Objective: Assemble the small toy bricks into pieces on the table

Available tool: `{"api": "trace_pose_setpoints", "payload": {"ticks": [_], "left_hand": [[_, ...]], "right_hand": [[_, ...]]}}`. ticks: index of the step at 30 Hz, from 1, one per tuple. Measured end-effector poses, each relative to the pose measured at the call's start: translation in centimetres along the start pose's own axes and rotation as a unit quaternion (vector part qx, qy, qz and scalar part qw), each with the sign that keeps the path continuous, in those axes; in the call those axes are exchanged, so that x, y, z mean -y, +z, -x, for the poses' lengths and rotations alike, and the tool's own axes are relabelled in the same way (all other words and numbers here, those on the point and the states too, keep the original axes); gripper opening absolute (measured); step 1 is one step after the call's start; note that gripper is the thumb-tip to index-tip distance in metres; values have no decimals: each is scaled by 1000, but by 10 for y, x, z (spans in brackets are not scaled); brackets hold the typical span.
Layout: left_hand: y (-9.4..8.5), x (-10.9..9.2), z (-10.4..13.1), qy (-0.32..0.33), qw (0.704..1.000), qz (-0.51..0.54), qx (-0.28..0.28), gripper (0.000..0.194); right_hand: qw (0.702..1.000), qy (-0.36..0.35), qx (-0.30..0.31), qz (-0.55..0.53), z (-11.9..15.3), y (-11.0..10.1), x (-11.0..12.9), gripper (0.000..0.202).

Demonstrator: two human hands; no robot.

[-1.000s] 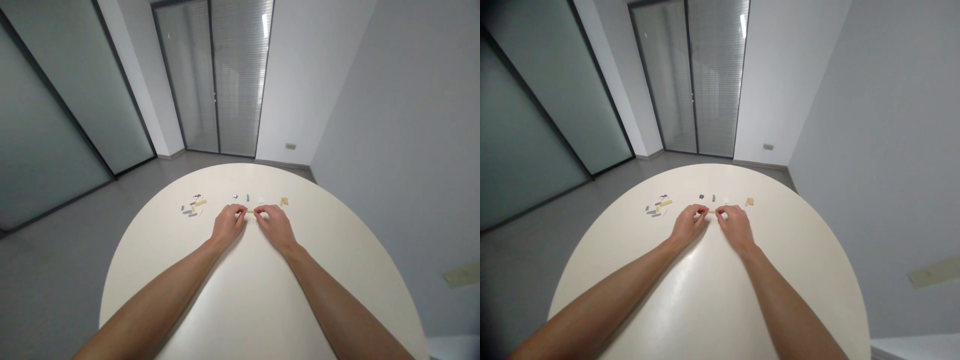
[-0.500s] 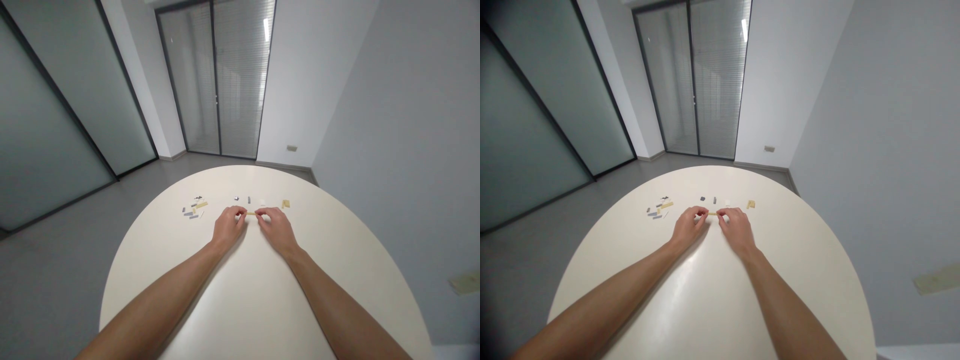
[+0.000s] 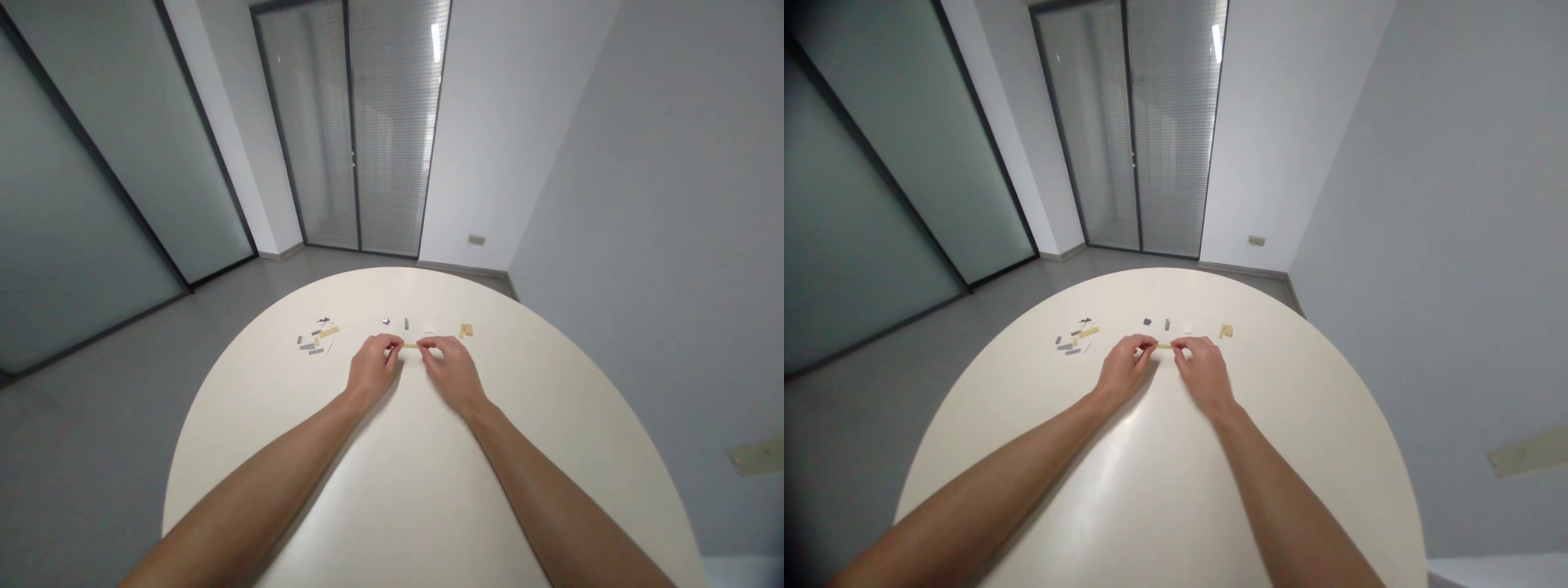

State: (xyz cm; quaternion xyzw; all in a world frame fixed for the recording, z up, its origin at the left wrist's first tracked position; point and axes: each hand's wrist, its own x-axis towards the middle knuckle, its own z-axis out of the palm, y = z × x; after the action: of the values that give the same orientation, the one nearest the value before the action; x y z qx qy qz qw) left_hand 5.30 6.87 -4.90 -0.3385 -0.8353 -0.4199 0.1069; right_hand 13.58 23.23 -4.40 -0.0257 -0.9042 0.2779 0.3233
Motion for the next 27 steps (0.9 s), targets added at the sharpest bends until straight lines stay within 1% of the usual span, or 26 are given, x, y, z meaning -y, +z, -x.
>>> {"api": "trace_pose_setpoints", "payload": {"ticks": [11, 21, 27], "left_hand": [[-1, 0, -1, -3, 1000, -2, 0, 17], [-2, -1, 0, -12, 1000, -6, -3, 16], [-3, -3, 0, -10, 1000, -1, 0, 16]], "right_hand": [[1000, 9, 5, -10, 0, -1, 1, 18], [1000, 1, -3, -23, 0, 1, -1, 18], [1000, -7, -3, -23, 1, 1, -2, 15]]}}
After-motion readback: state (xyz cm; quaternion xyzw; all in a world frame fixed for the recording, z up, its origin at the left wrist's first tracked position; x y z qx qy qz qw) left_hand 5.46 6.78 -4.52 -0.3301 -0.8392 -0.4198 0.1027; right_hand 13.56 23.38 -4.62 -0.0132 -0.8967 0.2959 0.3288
